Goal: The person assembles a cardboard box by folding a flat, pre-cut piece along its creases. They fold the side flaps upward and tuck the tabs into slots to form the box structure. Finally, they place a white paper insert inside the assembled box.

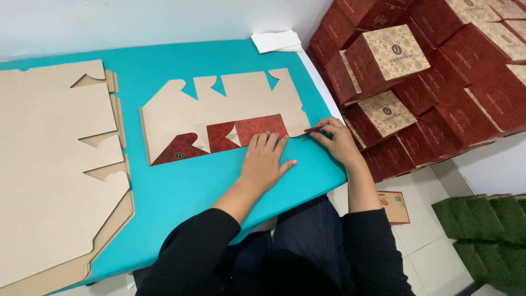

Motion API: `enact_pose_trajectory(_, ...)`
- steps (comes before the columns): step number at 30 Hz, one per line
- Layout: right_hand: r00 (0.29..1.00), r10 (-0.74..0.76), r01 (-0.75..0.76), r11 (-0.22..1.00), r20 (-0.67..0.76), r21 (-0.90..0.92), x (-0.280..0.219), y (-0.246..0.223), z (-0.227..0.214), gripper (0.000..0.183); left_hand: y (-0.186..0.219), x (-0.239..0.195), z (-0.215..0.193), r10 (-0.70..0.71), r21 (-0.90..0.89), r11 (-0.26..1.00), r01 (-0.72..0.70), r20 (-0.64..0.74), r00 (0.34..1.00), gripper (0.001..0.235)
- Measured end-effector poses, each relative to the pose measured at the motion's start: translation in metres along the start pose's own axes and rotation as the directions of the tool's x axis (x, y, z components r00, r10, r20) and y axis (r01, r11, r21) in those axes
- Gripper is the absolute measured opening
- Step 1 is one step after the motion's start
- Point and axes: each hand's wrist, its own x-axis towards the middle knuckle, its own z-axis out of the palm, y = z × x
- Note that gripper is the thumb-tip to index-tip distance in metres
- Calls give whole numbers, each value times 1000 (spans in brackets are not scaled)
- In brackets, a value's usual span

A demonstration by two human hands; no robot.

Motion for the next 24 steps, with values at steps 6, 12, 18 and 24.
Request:
enact_pose_trajectory(6, 995, 74, -79, 994, -71, -72, 6, 6, 11, 20, 2, 5, -8, 53, 85, 995, -57, 52, 997, 74)
enact_pose_trajectory(12, 987, 93, -112, 982, -129, -149, 6, 20, 22, 23, 4, 10, -5, 27, 98, 995, -34, 76, 997, 71)
enact_pose_trajectory(18, 968, -253, 223, 851, 2, -476, 0, -10, 28, 22, 5, 16, 5, 28, 123, 992, -29, 10, 1000, 64)
enact_pose_trajectory(24, 909, -406, 286, 777, -99, -561, -10, -18, 31, 14, 8, 16, 4, 5, 108, 994, -7, 23, 1000, 64)
